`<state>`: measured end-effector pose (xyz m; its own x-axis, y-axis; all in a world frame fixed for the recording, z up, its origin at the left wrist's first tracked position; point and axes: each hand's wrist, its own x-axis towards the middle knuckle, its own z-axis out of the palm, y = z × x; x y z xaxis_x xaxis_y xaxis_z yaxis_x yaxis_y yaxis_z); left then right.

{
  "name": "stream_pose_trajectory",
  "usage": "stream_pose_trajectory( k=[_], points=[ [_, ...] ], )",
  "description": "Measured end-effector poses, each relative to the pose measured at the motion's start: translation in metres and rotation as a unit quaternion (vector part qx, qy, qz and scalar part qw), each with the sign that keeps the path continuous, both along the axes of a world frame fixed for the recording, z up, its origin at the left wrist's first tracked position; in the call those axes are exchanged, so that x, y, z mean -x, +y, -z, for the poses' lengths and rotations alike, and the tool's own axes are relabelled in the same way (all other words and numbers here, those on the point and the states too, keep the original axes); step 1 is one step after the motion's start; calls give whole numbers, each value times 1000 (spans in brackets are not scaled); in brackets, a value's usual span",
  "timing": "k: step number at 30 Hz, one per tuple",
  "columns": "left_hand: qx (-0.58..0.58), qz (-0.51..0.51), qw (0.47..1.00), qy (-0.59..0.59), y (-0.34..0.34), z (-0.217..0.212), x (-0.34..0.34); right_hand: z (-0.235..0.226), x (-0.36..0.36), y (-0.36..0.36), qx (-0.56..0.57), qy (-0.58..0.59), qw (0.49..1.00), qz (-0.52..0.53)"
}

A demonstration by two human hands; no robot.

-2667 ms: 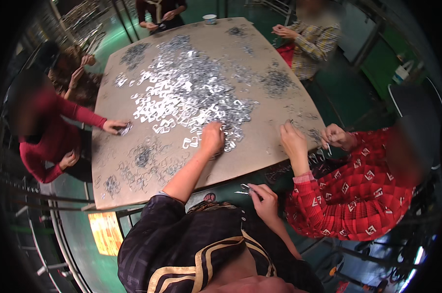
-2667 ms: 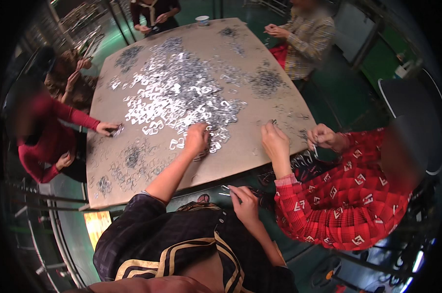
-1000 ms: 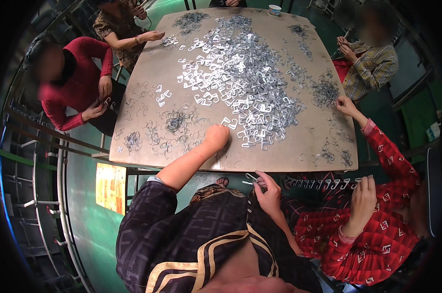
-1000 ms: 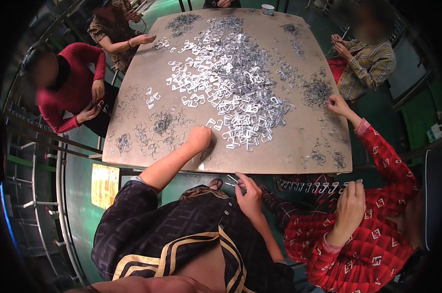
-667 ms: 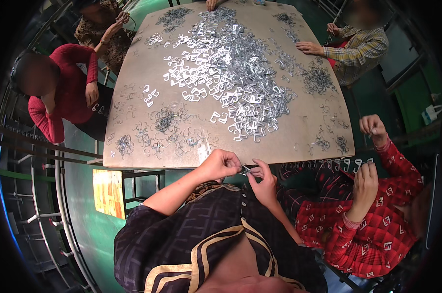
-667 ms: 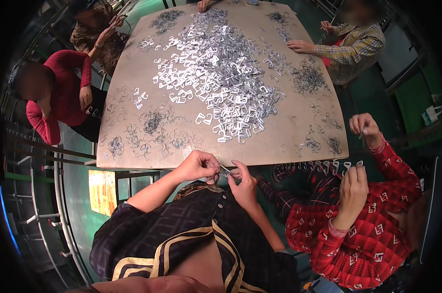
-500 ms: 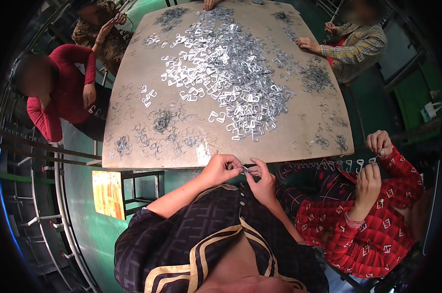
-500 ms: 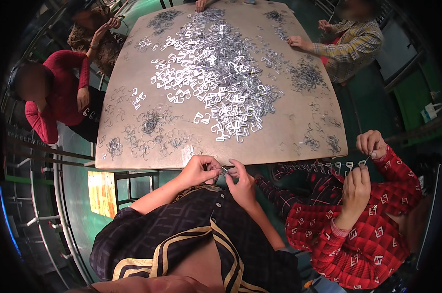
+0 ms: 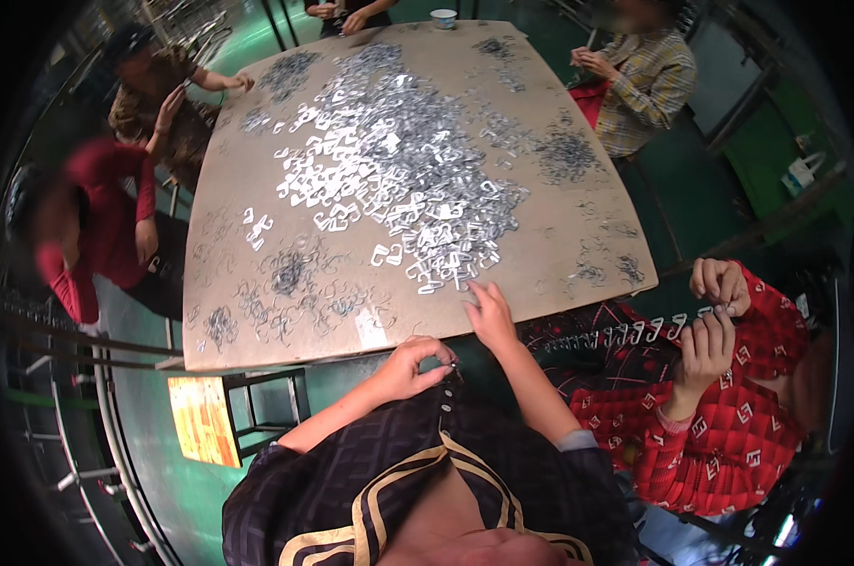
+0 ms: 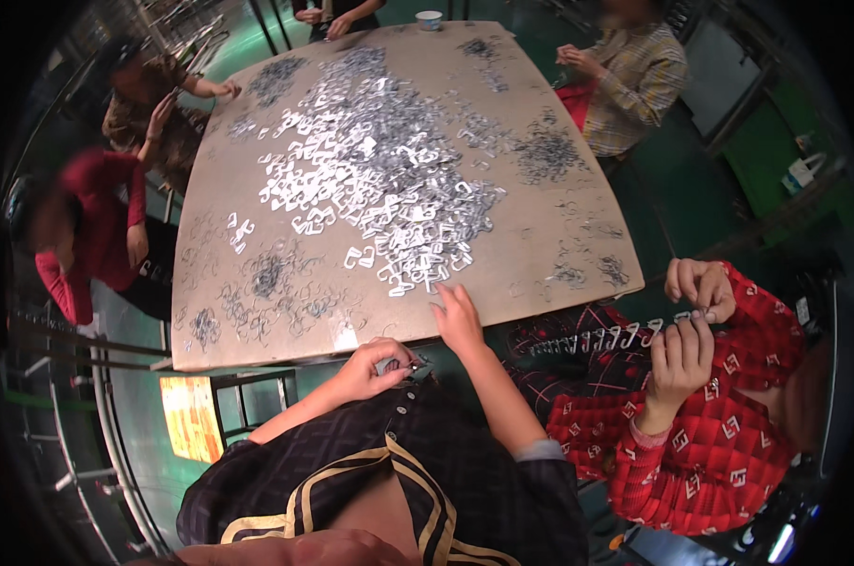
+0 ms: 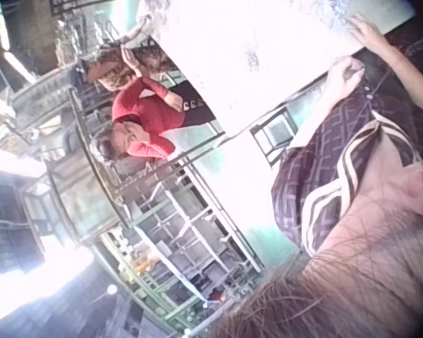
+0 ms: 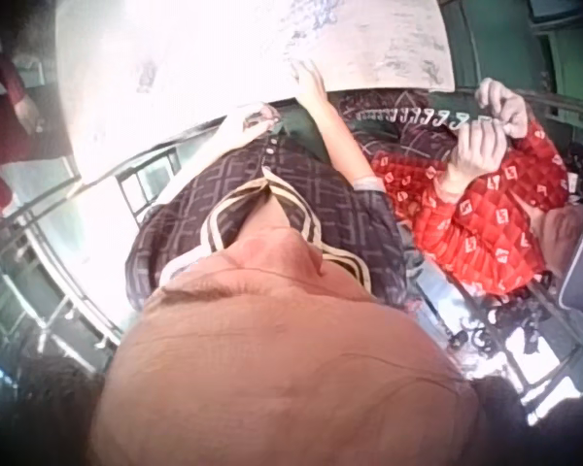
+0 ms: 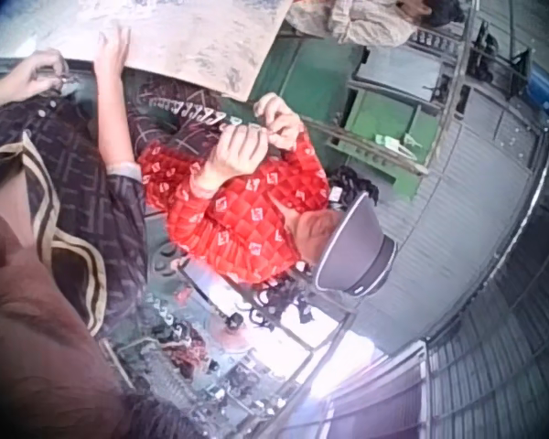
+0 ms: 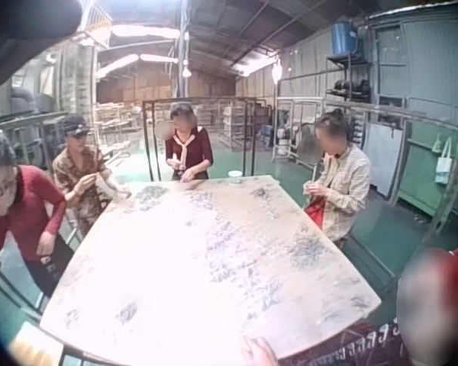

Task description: The person picks up small metal hooks and wire pieces from a table and links them together by hand. They repeatedly form short chains and hang them on a nearby metal rack. Other people at the table perform the same task simultaneously.

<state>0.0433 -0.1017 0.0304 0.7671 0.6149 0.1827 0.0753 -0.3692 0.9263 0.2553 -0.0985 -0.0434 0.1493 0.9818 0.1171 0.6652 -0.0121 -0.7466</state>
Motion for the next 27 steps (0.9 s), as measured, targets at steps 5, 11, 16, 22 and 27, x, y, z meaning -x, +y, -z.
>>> stream_pose_trajectory(
  k=[5, 11, 16, 22, 27],
  points=[
    [-4, 0, 1000, 2, -5, 15, 0, 48, 6, 53, 24, -116, 993, -16],
    [48, -3, 999, 4, -9, 33, -1, 21, -4, 50, 45, -65, 997, 24],
    [76, -7, 997, 7, -11, 39, -7, 7, -7, 12, 8, 84, 995, 62],
    [111, -98, 989, -6, -18, 22, -16, -37, 21, -53, 30, 355, 934, 29],
    [10, -107, 994, -16, -14, 42, -25, -22, 23, -78, -47, 352, 931, 79]
  ],
)
